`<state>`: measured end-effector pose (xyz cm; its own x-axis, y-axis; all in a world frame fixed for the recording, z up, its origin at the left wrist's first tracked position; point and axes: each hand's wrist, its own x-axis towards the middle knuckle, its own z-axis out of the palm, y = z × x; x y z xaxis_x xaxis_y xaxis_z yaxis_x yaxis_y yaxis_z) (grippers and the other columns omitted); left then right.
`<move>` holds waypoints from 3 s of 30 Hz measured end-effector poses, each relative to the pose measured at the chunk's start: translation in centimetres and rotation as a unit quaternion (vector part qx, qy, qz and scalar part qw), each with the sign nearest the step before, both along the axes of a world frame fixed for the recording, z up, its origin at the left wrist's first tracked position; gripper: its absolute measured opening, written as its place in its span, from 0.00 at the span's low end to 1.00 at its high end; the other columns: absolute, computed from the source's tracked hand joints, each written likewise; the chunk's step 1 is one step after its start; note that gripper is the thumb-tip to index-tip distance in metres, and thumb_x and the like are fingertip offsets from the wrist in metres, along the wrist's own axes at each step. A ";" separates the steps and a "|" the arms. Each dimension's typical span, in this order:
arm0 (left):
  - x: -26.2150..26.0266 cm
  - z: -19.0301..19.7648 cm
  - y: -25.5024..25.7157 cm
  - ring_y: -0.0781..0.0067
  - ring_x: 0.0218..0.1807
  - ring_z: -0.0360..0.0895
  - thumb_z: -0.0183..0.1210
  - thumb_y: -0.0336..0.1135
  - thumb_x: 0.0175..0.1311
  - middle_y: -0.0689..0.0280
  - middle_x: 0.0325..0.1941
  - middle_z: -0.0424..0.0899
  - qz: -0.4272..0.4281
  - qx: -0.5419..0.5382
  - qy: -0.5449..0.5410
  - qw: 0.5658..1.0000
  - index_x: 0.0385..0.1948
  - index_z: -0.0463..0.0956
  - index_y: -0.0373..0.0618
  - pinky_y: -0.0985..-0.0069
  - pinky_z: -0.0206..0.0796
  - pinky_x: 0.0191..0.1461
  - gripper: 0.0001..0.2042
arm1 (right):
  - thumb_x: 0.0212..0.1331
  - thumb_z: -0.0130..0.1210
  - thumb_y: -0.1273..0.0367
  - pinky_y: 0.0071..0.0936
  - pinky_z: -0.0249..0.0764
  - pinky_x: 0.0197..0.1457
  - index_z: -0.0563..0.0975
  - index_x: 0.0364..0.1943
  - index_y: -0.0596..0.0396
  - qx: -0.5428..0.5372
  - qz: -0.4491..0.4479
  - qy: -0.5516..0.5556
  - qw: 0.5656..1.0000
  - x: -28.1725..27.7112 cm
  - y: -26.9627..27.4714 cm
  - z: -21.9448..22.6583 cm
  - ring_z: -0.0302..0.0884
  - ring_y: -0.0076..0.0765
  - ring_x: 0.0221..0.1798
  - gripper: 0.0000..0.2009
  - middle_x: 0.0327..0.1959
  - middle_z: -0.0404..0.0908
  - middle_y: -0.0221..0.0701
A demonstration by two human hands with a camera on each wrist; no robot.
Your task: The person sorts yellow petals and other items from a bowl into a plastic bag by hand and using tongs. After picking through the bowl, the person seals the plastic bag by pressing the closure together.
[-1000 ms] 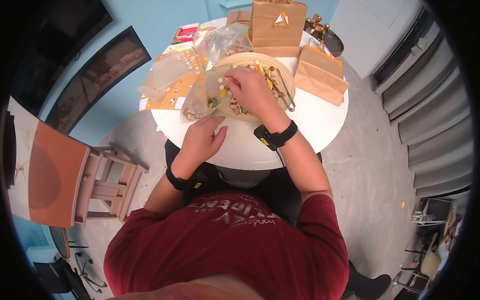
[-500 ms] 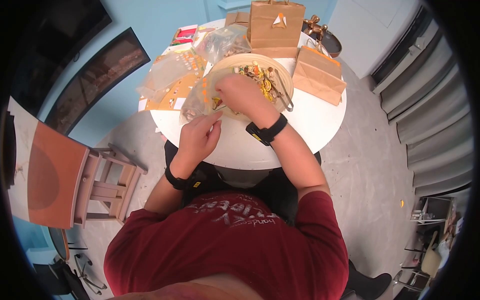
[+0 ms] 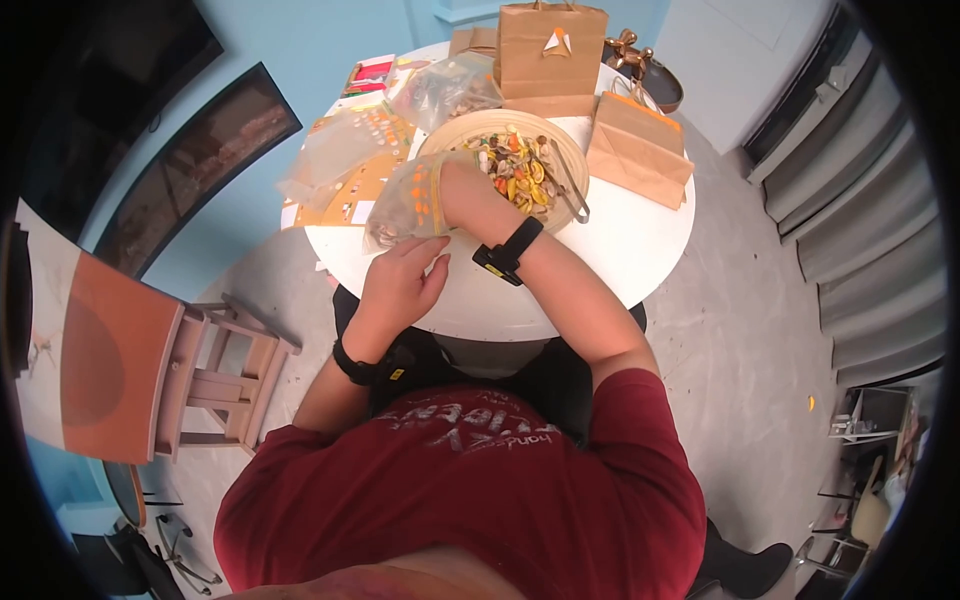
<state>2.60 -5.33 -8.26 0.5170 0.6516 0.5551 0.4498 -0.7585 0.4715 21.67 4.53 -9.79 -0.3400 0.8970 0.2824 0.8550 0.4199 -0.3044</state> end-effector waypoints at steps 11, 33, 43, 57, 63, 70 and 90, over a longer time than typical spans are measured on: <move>0.4 -0.7 0.3 0.51 0.31 0.84 0.65 0.32 0.65 0.54 0.40 0.89 -0.001 -0.011 0.032 0.999 0.49 0.85 0.40 0.60 0.77 0.39 0.13 | 0.59 0.64 0.63 0.48 0.83 0.45 0.86 0.36 0.57 -0.019 -0.083 0.086 0.993 0.2 -2.1 3.7 0.87 0.57 0.42 0.11 0.35 0.87 0.48; -0.3 -0.4 2.8 0.65 0.24 0.82 0.66 0.33 0.65 0.59 0.41 0.89 0.085 -0.028 0.021 0.996 0.72 0.67 0.39 0.68 0.75 0.34 0.32 | 0.57 0.62 0.72 0.34 0.80 0.41 0.84 0.38 0.61 -0.046 -0.176 0.303 0.935 8.5 -3.3 3.6 0.86 0.37 0.34 0.08 0.29 0.87 0.37; -1.4 0.2 4.1 0.68 0.24 0.82 0.67 0.31 0.64 0.57 0.45 0.90 0.150 -0.058 -0.021 0.987 0.73 0.65 0.36 0.72 0.74 0.32 0.35 | 0.57 0.60 0.73 0.44 0.81 0.48 0.85 0.34 0.60 -0.031 -0.215 0.142 0.966 10.2 -4.0 2.2 0.86 0.56 0.40 0.06 0.34 0.87 0.48; -0.6 -0.1 2.0 0.62 0.22 0.81 0.65 0.30 0.64 0.55 0.38 0.87 0.111 -0.109 -0.026 0.988 0.70 0.70 0.39 0.66 0.74 0.31 0.30 | 0.59 0.63 0.67 0.38 0.81 0.41 0.85 0.35 0.63 0.007 -0.266 0.211 0.941 12.5 -5.4 5.7 0.87 0.47 0.33 0.10 0.28 0.87 0.47; 0.4 -0.3 1.0 0.61 0.25 0.83 0.65 0.30 0.65 0.55 0.40 0.88 0.065 -0.144 -0.026 0.987 0.66 0.74 0.37 0.66 0.76 0.33 0.26 | 0.61 0.66 0.64 0.32 0.78 0.36 0.85 0.36 0.63 -0.044 -0.244 0.238 0.939 13.0 -6.1 7.0 0.83 0.35 0.29 0.13 0.26 0.84 0.39; 3.8 -1.0 0.4 0.58 0.40 0.86 0.65 0.26 0.64 0.52 0.47 0.88 -0.018 -0.027 -0.012 0.999 0.59 0.79 0.36 0.67 0.77 0.45 0.20 | 0.63 0.67 0.64 0.28 0.73 0.33 0.84 0.40 0.62 -0.075 -0.165 0.223 0.958 13.7 -8.2 8.6 0.77 0.25 0.28 0.13 0.25 0.81 0.29; 3.1 7.7 11.1 0.39 0.45 0.85 0.54 0.26 0.60 0.40 0.39 0.86 0.217 0.004 0.227 0.949 0.49 0.87 0.38 0.54 0.77 0.51 0.18 | 0.60 0.67 0.62 0.36 0.76 0.37 0.83 0.43 0.58 0.052 -0.108 0.162 0.979 18.8 -8.9 5.3 0.81 0.42 0.31 0.15 0.28 0.84 0.38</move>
<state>5.66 5.73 -0.58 0.3881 0.8547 0.3447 0.8761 -0.4582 0.1499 40.44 -4.34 -4.50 -0.0230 0.8988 0.4377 0.7929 0.2830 -0.5396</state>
